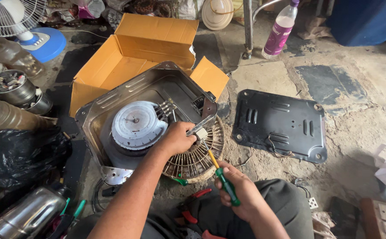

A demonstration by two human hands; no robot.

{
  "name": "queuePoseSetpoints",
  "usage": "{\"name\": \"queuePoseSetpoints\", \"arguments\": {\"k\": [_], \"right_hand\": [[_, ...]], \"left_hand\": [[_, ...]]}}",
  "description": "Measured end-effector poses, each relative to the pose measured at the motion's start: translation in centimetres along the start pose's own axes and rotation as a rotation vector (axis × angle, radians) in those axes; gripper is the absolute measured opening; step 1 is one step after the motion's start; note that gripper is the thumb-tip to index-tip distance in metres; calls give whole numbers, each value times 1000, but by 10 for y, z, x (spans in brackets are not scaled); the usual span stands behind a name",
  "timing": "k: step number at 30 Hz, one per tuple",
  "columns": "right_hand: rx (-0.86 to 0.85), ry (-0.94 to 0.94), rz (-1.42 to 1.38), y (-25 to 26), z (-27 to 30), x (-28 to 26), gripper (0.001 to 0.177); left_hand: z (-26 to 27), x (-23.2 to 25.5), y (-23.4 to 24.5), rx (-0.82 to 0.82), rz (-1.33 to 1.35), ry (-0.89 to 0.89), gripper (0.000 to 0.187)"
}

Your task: The person repairs an appliance by using a screwdriver to unscrew components from the metal casing, handling wires with pliers, and cutting wires with snips.

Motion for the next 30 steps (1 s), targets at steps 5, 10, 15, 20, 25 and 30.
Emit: {"name": "queuePoseSetpoints", "arguments": {"k": [5, 10, 15, 20, 25, 30], "right_hand": [[190, 288, 521, -4, -6, -6, 42], [14, 53, 221, 13, -7, -18, 41], [167, 548, 1022, 11, -8, -45, 39], [358, 600, 1033, -6, 8, -48, 36], [568, 858, 1380, -36, 33, -52, 36], [535, 1014, 1295, -27, 37, -52, 31]], "left_hand": [[-4, -8, 0, -26, 86, -3, 27], [-6, -18, -3, -75, 41, -11, 28], [-11, -25, -4, -54, 47, -91, 30], [-11, -19, 1, 41, 36, -158, 32], [-6, -12, 0, -50, 156, 82, 25], [-6, -9, 1, -38, 145, 23, 24]]}}
Point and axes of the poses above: each hand's wrist, its own z-axis away from the middle knuckle, its own y-axis out of the back of the hand, x = y × z, the point moved 5 cm from there along -z, towards the middle knuckle, and after that the axes turned 6 degrees about z, right-handed, at the moved point
